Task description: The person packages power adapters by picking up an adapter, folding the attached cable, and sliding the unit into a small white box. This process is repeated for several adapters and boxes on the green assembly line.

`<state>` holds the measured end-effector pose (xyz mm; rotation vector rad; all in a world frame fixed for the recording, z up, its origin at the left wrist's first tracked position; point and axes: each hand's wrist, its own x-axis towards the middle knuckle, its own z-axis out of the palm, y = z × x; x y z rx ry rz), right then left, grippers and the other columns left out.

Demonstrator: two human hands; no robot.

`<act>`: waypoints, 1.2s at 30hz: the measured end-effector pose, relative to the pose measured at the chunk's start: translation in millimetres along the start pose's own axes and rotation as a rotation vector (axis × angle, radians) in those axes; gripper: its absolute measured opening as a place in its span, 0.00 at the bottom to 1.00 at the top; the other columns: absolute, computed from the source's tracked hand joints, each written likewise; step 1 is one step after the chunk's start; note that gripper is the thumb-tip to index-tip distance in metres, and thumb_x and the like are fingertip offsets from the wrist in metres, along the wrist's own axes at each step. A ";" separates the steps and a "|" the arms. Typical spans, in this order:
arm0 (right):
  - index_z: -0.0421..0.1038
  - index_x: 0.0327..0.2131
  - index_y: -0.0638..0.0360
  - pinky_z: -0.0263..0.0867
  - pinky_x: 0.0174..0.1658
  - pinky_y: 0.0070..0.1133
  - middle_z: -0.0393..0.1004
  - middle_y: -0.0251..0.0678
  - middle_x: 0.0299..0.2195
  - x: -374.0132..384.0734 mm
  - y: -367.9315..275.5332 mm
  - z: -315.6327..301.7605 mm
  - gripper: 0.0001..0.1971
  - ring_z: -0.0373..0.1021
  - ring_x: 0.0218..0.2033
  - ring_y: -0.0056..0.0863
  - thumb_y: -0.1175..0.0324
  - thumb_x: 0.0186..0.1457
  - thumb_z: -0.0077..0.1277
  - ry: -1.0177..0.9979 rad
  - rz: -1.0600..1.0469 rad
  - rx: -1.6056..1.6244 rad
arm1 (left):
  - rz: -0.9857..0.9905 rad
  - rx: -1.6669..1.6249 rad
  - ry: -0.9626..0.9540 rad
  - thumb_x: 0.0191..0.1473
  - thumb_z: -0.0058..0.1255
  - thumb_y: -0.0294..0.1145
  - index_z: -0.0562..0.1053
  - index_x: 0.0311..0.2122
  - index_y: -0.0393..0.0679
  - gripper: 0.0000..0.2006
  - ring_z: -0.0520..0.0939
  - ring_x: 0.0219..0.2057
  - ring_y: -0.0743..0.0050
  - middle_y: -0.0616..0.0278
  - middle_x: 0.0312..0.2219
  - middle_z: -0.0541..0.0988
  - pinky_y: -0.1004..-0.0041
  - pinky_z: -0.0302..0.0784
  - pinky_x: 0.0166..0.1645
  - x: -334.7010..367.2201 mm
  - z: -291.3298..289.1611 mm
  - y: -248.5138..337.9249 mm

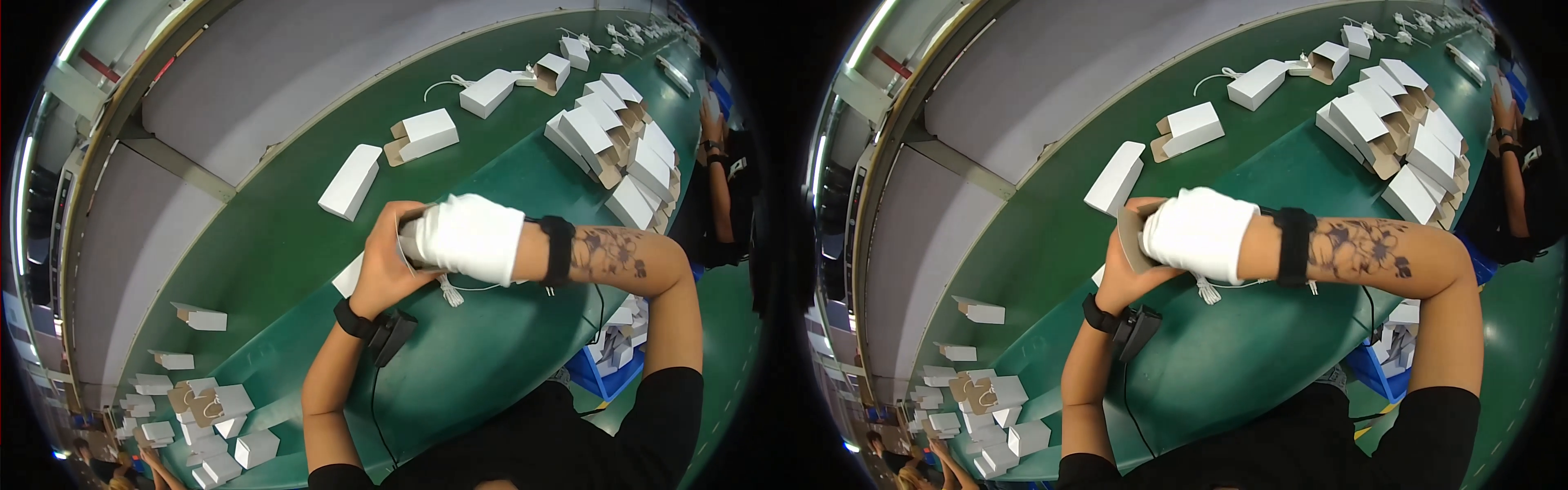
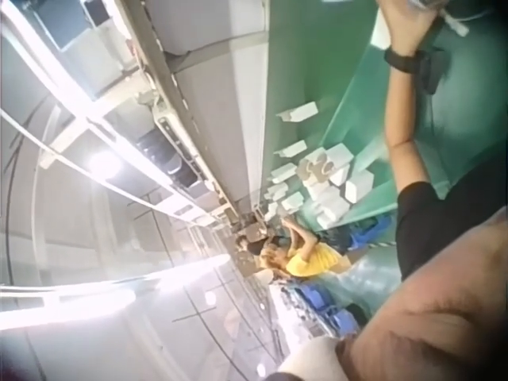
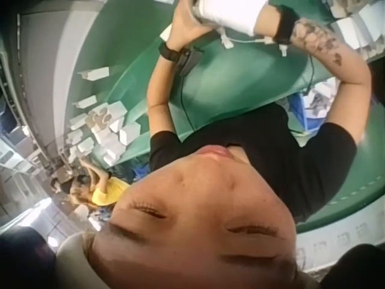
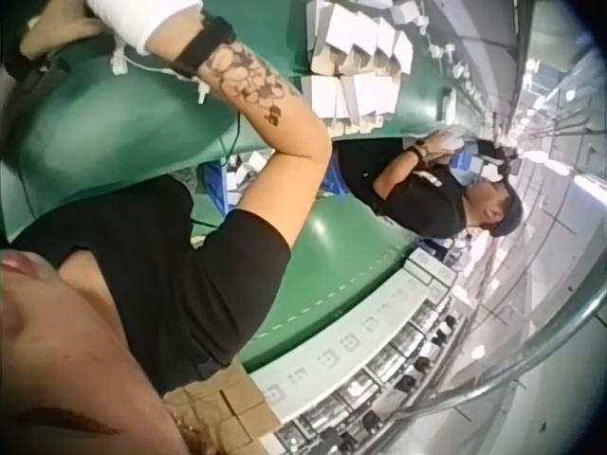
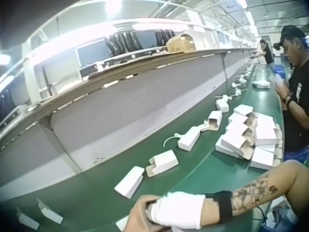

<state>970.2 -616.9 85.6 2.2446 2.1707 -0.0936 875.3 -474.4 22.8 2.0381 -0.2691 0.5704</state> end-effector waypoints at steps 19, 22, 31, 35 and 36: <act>0.66 0.44 0.49 0.65 0.17 0.20 0.68 0.33 0.39 -98.6 46.0 72.2 0.14 0.67 0.15 0.26 0.65 0.52 0.46 -0.098 -0.590 -0.328 | 0.071 0.823 0.767 0.42 0.60 0.33 0.64 0.54 0.40 0.31 0.69 0.52 0.55 0.53 0.49 0.71 0.61 0.61 0.56 -73.3 -108.9 -38.7; 0.69 0.42 0.51 0.67 0.19 0.22 0.70 0.33 0.35 -79.9 41.3 80.5 0.12 0.68 0.17 0.26 0.65 0.52 0.48 -0.167 -0.559 -0.318 | -0.026 0.747 0.145 0.44 0.58 0.40 0.64 0.53 0.41 0.30 0.68 0.53 0.49 0.51 0.49 0.70 0.61 0.59 0.56 -66.0 -84.0 -24.9; 0.65 0.48 0.60 0.67 0.46 0.23 0.72 0.35 0.46 -75.2 103.3 48.1 0.23 0.71 0.44 0.28 0.63 0.50 0.57 0.740 0.402 1.144 | -0.275 0.588 -0.118 0.50 0.52 0.47 0.66 0.53 0.41 0.28 0.67 0.53 0.50 0.49 0.49 0.71 0.60 0.58 0.57 -66.1 -18.4 -48.7; 0.61 0.53 0.61 0.64 0.51 0.25 0.68 0.37 0.50 -40.2 138.8 15.8 0.26 0.68 0.50 0.30 0.62 0.53 0.55 1.057 0.291 1.383 | -0.005 0.621 0.023 0.52 0.50 0.50 0.67 0.52 0.39 0.28 0.66 0.54 0.52 0.50 0.48 0.71 0.60 0.57 0.58 -34.2 40.8 -38.9; 0.61 0.53 0.61 0.64 0.50 0.25 0.68 0.37 0.50 -30.9 136.1 7.0 0.26 0.68 0.50 0.30 0.61 0.53 0.54 1.110 0.220 1.438 | -0.002 0.624 0.030 0.52 0.50 0.50 0.67 0.52 0.39 0.28 0.66 0.54 0.52 0.50 0.48 0.71 0.60 0.57 0.58 -27.9 45.0 -34.3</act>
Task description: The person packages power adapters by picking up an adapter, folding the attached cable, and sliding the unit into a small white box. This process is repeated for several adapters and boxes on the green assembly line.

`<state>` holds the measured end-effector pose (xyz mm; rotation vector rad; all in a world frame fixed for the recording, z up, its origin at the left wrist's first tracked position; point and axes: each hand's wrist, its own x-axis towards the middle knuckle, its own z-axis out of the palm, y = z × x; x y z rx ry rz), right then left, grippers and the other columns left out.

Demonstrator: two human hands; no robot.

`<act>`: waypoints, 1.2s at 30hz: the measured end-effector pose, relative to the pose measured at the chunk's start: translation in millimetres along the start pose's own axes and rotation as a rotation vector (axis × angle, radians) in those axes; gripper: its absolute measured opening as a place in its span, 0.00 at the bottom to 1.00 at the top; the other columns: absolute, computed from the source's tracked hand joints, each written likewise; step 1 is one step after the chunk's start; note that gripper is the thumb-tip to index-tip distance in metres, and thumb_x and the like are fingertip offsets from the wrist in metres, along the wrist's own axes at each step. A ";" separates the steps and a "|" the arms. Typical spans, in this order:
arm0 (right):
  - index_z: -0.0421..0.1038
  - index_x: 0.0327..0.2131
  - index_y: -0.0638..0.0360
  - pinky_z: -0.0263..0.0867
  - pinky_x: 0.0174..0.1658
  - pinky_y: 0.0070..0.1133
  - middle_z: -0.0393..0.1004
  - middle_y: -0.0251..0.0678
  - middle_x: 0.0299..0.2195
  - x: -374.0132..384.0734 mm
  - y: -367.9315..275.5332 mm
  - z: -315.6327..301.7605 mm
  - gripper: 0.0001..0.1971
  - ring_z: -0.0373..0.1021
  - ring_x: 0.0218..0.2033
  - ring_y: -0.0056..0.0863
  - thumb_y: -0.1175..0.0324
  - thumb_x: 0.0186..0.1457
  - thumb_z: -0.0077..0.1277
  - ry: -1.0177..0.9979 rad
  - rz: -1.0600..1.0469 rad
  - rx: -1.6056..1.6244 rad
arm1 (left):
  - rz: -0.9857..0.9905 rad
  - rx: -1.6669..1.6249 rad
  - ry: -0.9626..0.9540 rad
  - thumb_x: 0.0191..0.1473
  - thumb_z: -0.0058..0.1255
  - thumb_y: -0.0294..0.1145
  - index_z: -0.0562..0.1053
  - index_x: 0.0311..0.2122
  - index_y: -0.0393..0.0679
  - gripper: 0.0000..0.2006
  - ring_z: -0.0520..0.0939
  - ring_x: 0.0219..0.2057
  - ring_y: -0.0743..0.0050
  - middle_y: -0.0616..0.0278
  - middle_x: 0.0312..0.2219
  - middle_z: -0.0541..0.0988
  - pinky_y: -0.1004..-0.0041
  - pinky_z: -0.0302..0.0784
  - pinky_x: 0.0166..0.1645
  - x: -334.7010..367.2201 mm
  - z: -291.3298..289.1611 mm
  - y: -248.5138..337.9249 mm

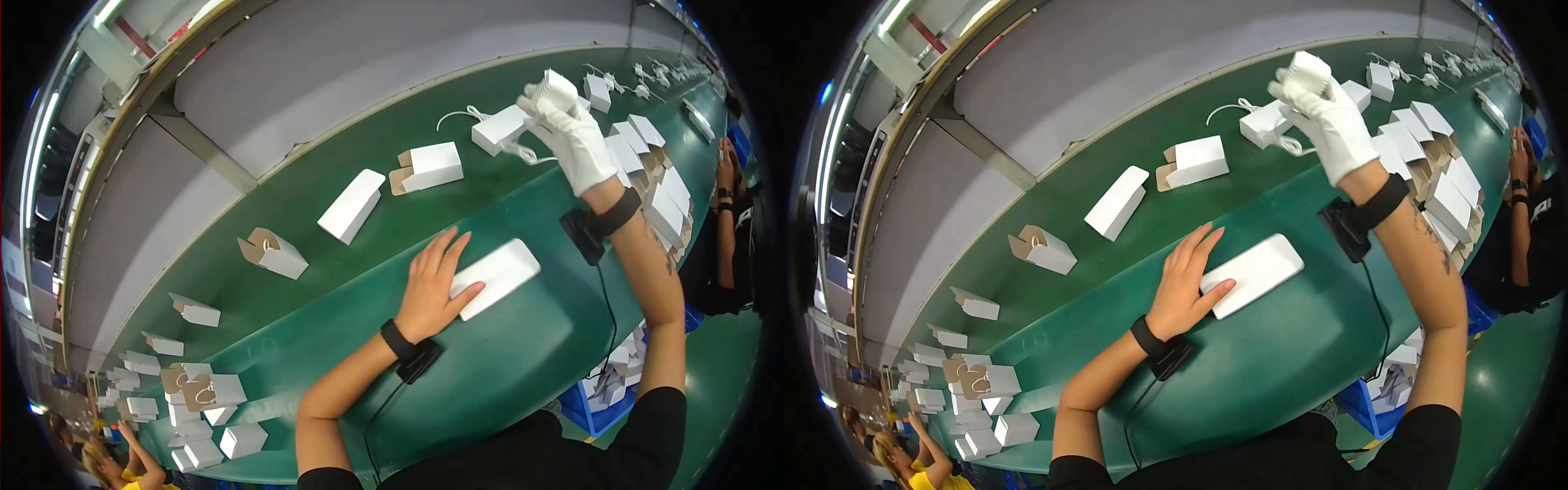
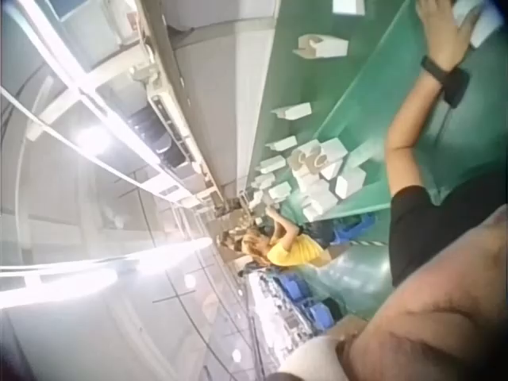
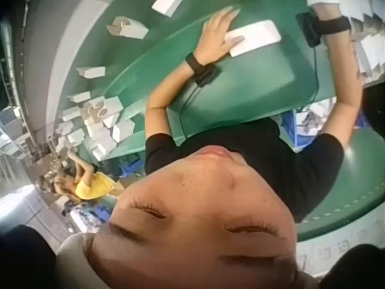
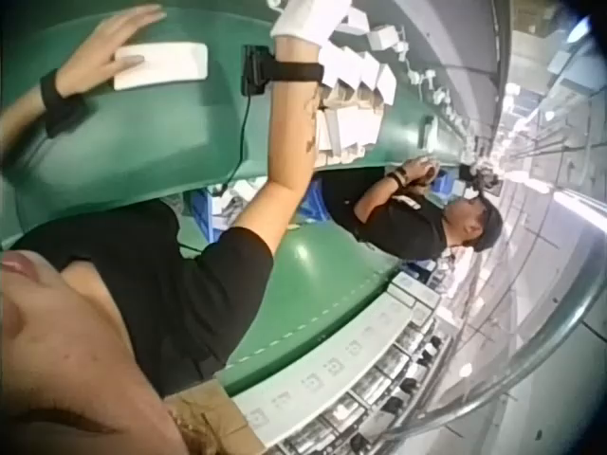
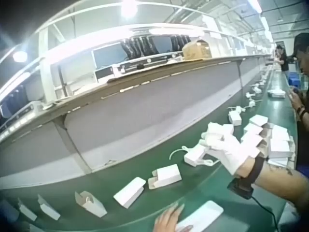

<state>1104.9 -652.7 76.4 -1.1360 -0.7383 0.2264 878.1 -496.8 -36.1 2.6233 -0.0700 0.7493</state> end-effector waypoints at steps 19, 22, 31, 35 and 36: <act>0.63 0.47 0.60 0.66 0.36 0.17 0.70 0.32 0.38 -93.1 66.1 106.6 0.21 0.68 0.34 0.18 0.74 0.48 0.53 -0.429 0.390 0.056 | -0.264 -1.877 0.364 0.61 0.42 0.34 0.59 0.57 0.35 0.22 0.73 0.29 0.79 0.64 0.30 0.73 0.78 0.69 0.36 72.4 -28.1 -28.1; 0.61 0.49 0.61 0.68 0.39 0.19 0.68 0.32 0.43 -83.5 72.7 89.7 0.23 0.70 0.36 0.22 0.70 0.50 0.56 -0.443 0.431 -0.017 | -0.301 -1.605 0.337 0.59 0.44 0.39 0.53 0.62 0.40 0.29 0.73 0.45 0.67 0.59 0.42 0.74 0.68 0.66 0.51 75.2 -47.2 -19.5; 0.62 0.50 0.62 0.69 0.35 0.17 0.70 0.38 0.44 -75.6 10.4 69.7 0.29 0.72 0.35 0.22 0.55 0.50 0.58 -0.427 0.359 0.174 | -0.683 0.201 -0.135 0.39 0.65 0.45 0.59 0.56 0.42 0.40 0.73 0.47 0.61 0.56 0.45 0.71 0.68 0.67 0.52 -5.0 -93.3 -209.8; 0.62 0.51 0.64 0.69 0.35 0.18 0.71 0.40 0.45 -72.7 19.7 56.3 0.33 0.72 0.36 0.24 0.52 0.48 0.59 -0.478 0.533 0.302 | -0.458 -0.893 -0.109 0.37 0.68 0.37 0.63 0.52 0.43 0.36 0.72 0.45 0.75 0.67 0.43 0.70 0.73 0.67 0.51 10.3 -81.0 -129.6; 0.62 0.52 0.65 0.70 0.36 0.18 0.72 0.41 0.44 -72.7 23.3 57.3 0.33 0.73 0.36 0.24 0.52 0.48 0.59 -0.510 0.561 0.270 | -0.382 -0.898 -0.169 0.36 0.69 0.34 0.63 0.51 0.44 0.35 0.71 0.45 0.78 0.69 0.42 0.69 0.75 0.66 0.51 12.9 -83.5 -106.7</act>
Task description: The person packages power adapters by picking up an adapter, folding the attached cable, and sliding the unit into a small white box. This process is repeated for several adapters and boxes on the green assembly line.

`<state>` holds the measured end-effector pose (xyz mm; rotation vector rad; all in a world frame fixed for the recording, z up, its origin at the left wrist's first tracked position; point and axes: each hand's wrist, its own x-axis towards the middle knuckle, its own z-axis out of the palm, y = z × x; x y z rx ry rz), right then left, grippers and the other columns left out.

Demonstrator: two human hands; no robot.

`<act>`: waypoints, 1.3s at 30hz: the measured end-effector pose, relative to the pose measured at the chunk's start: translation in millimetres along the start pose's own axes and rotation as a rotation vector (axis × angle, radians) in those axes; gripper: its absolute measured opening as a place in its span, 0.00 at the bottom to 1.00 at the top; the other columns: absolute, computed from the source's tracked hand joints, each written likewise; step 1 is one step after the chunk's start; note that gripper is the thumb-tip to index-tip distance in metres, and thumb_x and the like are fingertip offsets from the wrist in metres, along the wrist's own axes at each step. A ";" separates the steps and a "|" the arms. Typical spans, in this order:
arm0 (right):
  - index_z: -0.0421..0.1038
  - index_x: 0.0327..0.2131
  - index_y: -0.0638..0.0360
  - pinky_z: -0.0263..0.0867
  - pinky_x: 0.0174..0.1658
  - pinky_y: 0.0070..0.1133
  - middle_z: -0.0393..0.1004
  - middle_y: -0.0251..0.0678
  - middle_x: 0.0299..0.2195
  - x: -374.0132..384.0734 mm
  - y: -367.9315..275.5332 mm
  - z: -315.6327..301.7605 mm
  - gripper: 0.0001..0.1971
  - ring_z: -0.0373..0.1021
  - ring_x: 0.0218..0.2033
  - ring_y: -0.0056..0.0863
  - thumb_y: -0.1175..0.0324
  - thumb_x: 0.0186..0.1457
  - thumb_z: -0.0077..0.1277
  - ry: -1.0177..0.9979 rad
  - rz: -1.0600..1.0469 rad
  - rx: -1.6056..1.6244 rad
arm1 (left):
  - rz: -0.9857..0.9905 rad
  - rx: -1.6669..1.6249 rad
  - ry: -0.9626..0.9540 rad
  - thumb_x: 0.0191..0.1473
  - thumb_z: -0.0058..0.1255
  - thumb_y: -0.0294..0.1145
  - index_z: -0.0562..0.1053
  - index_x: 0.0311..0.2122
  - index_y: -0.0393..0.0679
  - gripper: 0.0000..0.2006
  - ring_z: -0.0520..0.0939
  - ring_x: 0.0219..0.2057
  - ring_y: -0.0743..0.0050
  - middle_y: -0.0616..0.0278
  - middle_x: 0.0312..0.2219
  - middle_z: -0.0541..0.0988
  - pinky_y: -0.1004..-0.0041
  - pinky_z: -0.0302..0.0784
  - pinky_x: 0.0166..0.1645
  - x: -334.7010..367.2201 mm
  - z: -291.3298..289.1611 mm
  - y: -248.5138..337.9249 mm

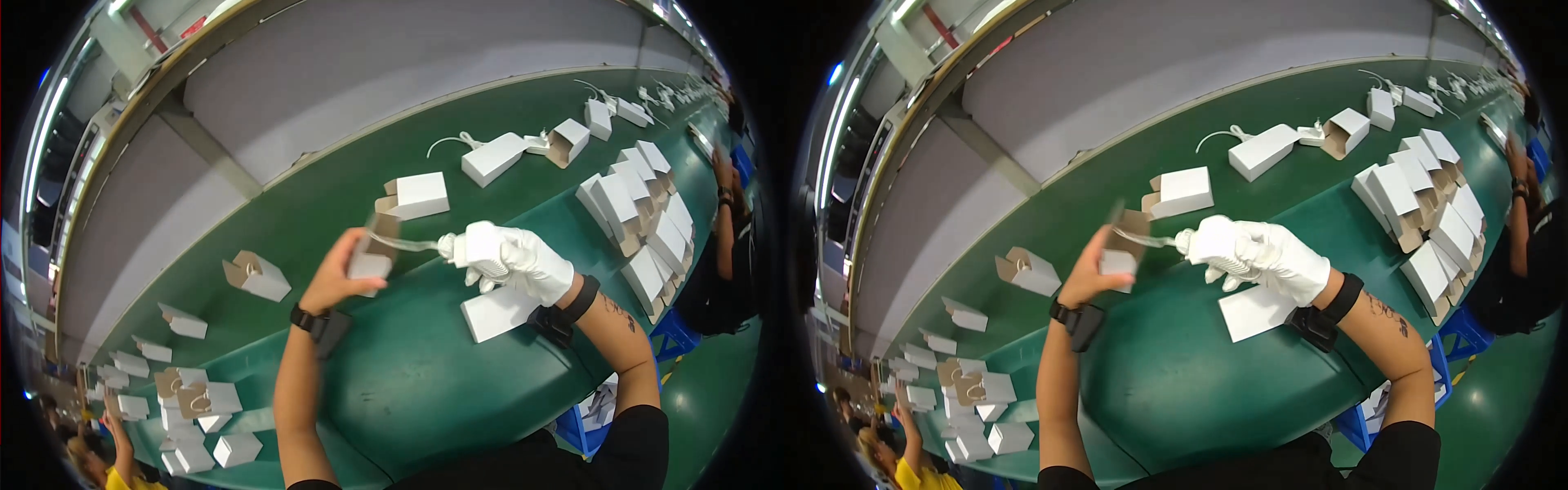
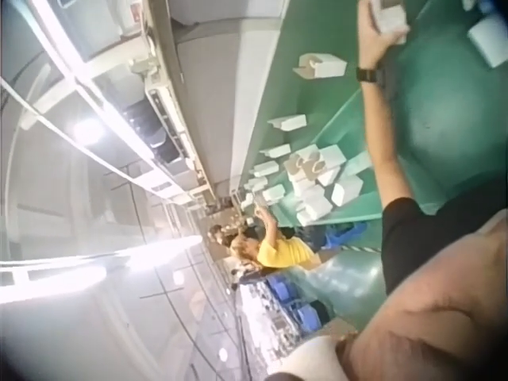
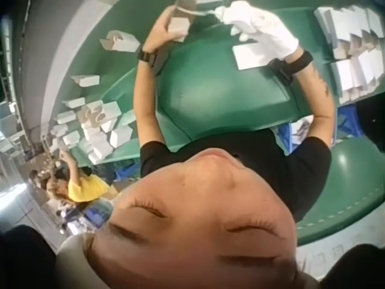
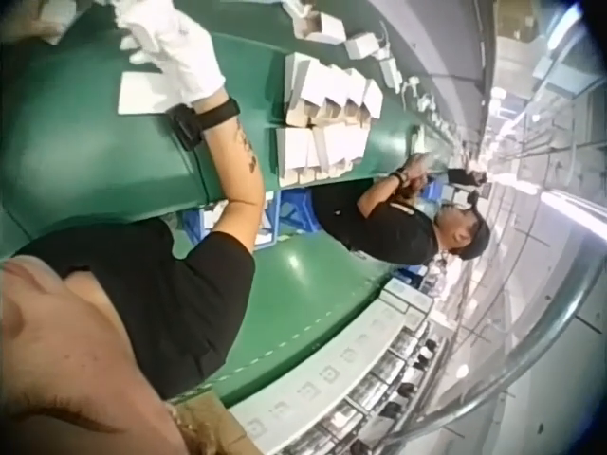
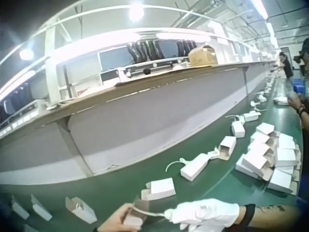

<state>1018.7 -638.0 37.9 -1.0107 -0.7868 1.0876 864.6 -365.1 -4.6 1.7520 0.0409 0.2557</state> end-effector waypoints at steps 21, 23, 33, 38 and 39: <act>0.71 0.35 0.61 0.69 0.36 0.30 0.73 0.42 0.29 13.5 -3.6 9.4 0.14 0.72 0.29 0.41 0.64 0.46 0.54 -0.058 -0.549 -1.425 | 0.234 0.154 -0.075 0.32 0.71 0.36 0.64 0.51 0.44 0.39 0.70 0.50 0.71 0.63 0.46 0.70 0.71 0.65 0.54 10.3 96.4 -34.1; 0.71 0.35 0.61 0.69 0.37 0.30 0.74 0.41 0.30 21.5 10.6 10.1 0.14 0.72 0.29 0.40 0.63 0.46 0.54 -0.150 -0.444 -1.643 | 0.255 0.011 -0.010 0.32 0.71 0.35 0.65 0.51 0.44 0.38 0.71 0.50 0.70 0.61 0.46 0.71 0.70 0.65 0.55 11.6 94.4 -35.7; 0.72 0.45 0.57 0.69 0.39 0.29 0.76 0.41 0.37 163.2 -18.0 -74.8 0.18 0.73 0.35 0.39 0.58 0.54 0.50 0.297 -0.620 -1.573 | 0.168 -0.056 0.667 0.38 0.67 0.28 0.59 0.56 0.39 0.39 0.72 0.48 0.66 0.55 0.48 0.71 0.68 0.68 0.52 18.6 -6.1 -50.9; 0.76 0.38 0.54 0.67 0.46 0.31 0.75 0.41 0.41 154.4 -31.4 -77.8 0.19 0.71 0.45 0.39 0.50 0.52 0.47 0.347 0.436 -1.956 | 0.283 0.185 0.830 0.39 0.66 0.28 0.52 0.61 0.43 0.45 0.66 0.54 0.64 0.53 0.54 0.63 0.65 0.62 0.56 0.4 -53.5 -65.8; 0.76 0.38 0.54 0.67 0.46 0.31 0.75 0.41 0.41 158.7 -29.0 -96.0 0.19 0.71 0.45 0.39 0.50 0.52 0.47 0.344 0.432 -1.957 | 0.323 0.237 0.899 0.40 0.65 0.28 0.51 0.62 0.44 0.45 0.64 0.56 0.64 0.52 0.56 0.61 0.64 0.61 0.57 -4.1 -58.4 -65.9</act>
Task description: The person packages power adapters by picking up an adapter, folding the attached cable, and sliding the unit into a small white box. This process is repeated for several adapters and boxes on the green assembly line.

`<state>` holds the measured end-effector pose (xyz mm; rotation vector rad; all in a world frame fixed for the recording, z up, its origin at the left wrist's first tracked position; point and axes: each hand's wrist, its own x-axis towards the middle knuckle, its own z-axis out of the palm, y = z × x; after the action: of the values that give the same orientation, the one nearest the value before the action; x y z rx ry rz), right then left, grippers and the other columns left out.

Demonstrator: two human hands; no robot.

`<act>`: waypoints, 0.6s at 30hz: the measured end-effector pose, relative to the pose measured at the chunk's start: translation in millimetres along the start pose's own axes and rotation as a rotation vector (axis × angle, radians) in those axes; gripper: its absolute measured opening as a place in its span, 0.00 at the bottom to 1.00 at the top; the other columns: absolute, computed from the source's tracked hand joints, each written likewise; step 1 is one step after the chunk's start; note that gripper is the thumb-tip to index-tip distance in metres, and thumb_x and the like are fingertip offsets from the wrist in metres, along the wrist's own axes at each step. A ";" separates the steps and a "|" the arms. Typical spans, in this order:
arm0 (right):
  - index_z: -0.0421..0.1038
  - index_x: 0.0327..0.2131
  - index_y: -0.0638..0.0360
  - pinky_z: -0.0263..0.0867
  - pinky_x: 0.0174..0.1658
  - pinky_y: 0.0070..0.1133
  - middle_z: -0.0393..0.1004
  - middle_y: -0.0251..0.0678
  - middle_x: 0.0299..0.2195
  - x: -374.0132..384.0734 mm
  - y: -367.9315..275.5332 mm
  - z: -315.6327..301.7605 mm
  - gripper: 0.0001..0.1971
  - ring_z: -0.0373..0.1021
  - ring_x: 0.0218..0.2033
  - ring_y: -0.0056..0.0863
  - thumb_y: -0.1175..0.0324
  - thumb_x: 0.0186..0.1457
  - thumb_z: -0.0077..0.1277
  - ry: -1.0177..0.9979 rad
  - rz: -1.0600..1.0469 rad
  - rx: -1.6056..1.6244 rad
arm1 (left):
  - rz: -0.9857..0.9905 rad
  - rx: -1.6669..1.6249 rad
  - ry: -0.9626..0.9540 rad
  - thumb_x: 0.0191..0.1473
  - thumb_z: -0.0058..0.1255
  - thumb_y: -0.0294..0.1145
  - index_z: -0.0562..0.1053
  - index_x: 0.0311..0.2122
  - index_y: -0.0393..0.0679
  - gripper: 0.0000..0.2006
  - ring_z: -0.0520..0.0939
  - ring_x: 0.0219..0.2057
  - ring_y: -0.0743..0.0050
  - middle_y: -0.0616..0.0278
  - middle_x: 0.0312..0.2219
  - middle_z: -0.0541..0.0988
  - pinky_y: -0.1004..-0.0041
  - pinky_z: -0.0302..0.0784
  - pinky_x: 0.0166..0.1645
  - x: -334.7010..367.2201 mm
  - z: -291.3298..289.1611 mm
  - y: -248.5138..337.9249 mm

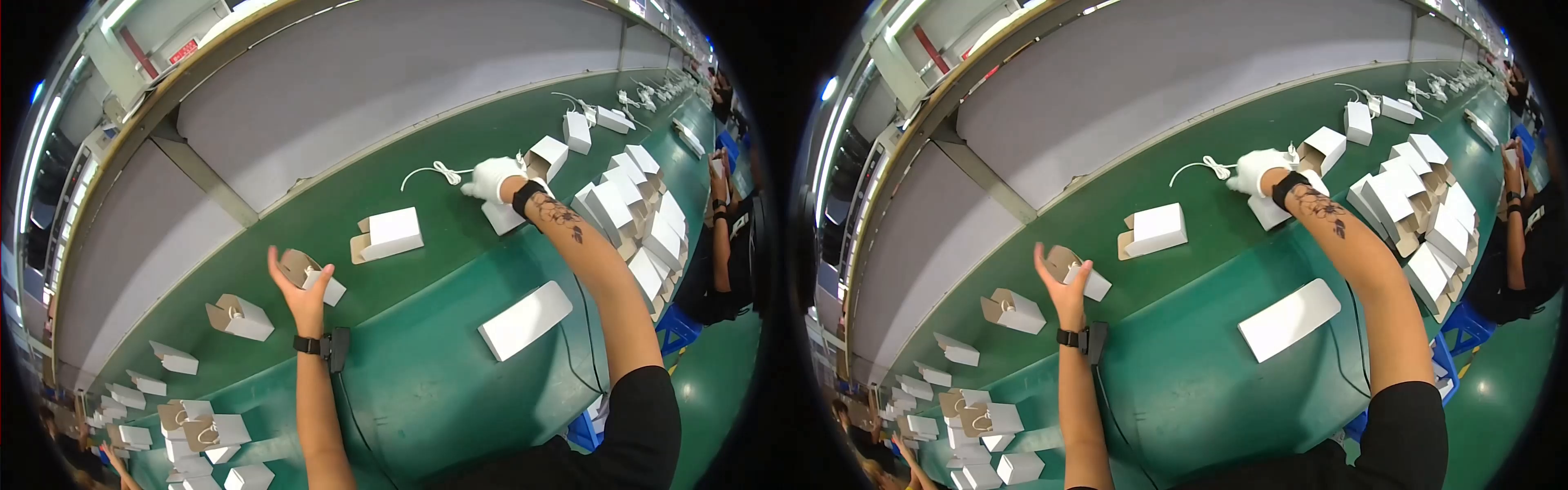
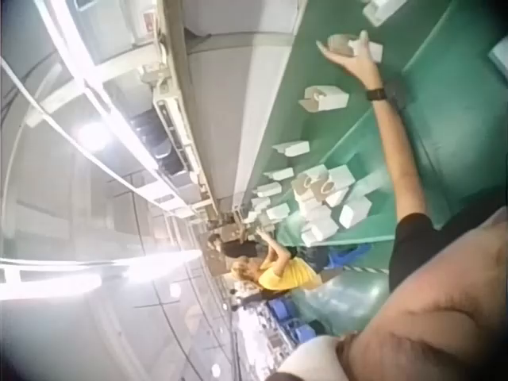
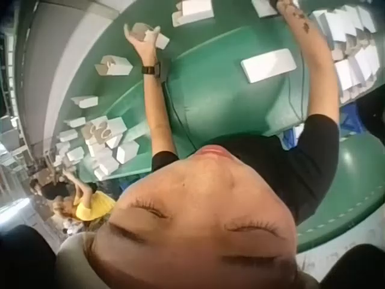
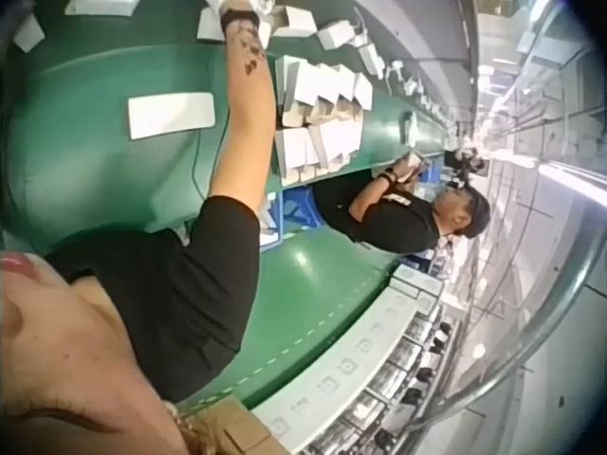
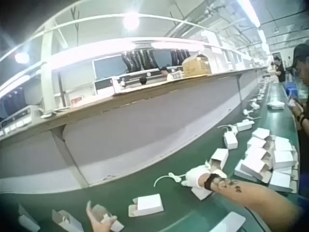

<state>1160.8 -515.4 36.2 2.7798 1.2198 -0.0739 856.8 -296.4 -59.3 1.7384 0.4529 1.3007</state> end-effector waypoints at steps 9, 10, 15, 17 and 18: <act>0.77 0.35 0.55 0.68 0.44 0.31 0.77 0.45 0.35 29.8 89.1 16.6 0.16 0.74 0.38 0.40 0.57 0.45 0.53 0.034 0.161 -0.073 | 0.449 0.055 0.245 0.47 0.53 0.29 0.51 0.60 0.39 0.35 0.58 0.60 0.57 0.49 0.59 0.56 0.56 0.51 0.61 -17.0 28.4 104.3; 0.76 0.36 0.55 0.68 0.44 0.31 0.77 0.45 0.34 28.1 88.3 16.5 0.17 0.74 0.38 0.40 0.57 0.46 0.53 0.077 0.116 -0.112 | 0.469 -0.021 0.218 0.48 0.51 0.29 0.53 0.59 0.38 0.33 0.60 0.59 0.58 0.49 0.57 0.59 0.58 0.54 0.60 -23.0 32.6 109.8; 0.71 0.40 0.55 0.68 0.44 0.29 0.75 0.43 0.36 -6.5 56.1 -8.1 0.25 0.73 0.38 0.40 0.53 0.38 0.61 0.661 -0.105 0.531 | 0.299 -0.134 -0.347 0.52 0.46 0.29 0.65 0.48 0.33 0.18 0.72 0.47 0.61 0.50 0.45 0.72 0.66 0.65 0.54 -56.2 56.1 111.2; 0.71 0.37 0.56 0.68 0.43 0.28 0.73 0.42 0.35 -41.9 36.8 -28.4 0.24 0.72 0.36 0.40 0.55 0.36 0.62 0.764 -0.251 0.643 | -0.039 -0.302 -0.641 0.58 0.41 0.35 0.70 0.43 0.30 0.16 0.76 0.41 0.61 0.50 0.39 0.75 0.66 0.69 0.51 -69.1 73.5 109.9; 0.71 0.36 0.57 0.68 0.42 0.28 0.73 0.42 0.34 -60.2 21.1 -35.1 0.23 0.71 0.34 0.40 0.56 0.36 0.63 0.824 -0.316 0.685 | -0.272 -0.432 -0.763 0.60 0.39 0.40 0.71 0.41 0.30 0.19 0.77 0.40 0.60 0.49 0.38 0.75 0.66 0.70 0.50 -73.9 79.9 107.1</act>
<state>1135.6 -569.5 77.8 3.2514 2.1480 0.8710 877.8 -442.0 -18.3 1.5828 -0.0398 0.4305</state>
